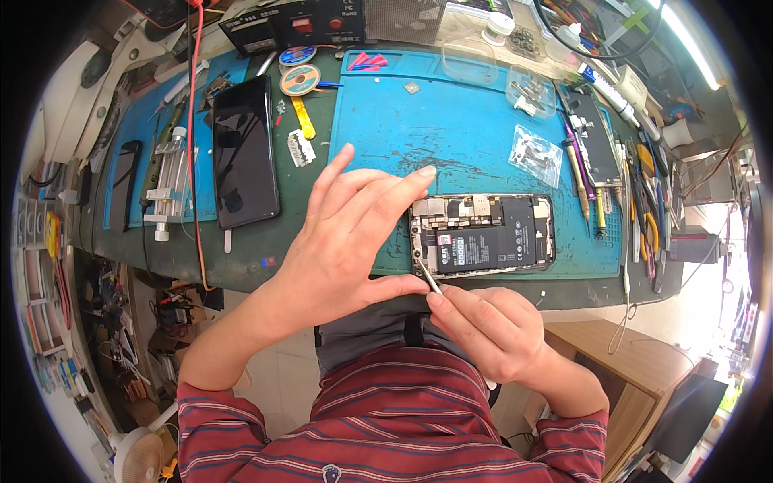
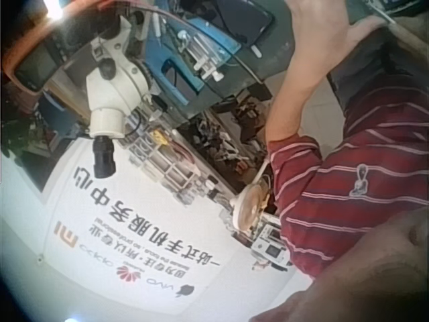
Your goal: The person is repairing a disassembled smartphone on a blue workbench. They use a screwdriver to remove screws and a metal spudger to disconnect and reconnect ribbon cables and components inside the device. The person also handles small screws and a metal bracket, placing them on the workbench.
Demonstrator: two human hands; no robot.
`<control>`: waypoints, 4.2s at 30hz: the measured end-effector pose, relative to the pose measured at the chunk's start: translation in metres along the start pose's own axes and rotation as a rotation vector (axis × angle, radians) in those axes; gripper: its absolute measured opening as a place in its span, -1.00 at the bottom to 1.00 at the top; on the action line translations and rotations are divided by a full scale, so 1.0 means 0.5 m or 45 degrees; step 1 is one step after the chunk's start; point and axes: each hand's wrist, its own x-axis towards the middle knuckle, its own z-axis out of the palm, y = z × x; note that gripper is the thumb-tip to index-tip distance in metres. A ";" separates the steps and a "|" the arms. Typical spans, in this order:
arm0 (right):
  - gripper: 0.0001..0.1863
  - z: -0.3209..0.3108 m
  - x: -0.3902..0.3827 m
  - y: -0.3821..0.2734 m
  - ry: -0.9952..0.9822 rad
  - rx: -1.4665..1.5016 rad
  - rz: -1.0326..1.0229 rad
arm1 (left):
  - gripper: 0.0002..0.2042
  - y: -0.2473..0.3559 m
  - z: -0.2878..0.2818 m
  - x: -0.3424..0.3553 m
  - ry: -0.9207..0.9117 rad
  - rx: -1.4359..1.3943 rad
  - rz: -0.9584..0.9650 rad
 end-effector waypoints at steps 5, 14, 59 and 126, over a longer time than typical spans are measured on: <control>-0.69 0.002 -0.003 -0.002 0.017 -0.026 -0.008 | 0.10 -0.001 0.001 -0.001 0.005 -0.004 0.002; -0.66 0.006 -0.008 0.001 0.044 0.002 -0.012 | 0.10 -0.001 0.001 -0.001 0.004 -0.001 0.001; -0.69 0.012 -0.004 -0.006 0.065 -0.052 0.055 | 0.09 -0.001 0.002 -0.003 0.027 0.004 0.024; -0.62 0.052 -0.010 0.016 0.096 -0.271 -0.216 | 0.06 -0.029 -0.022 -0.043 0.194 -0.056 -0.121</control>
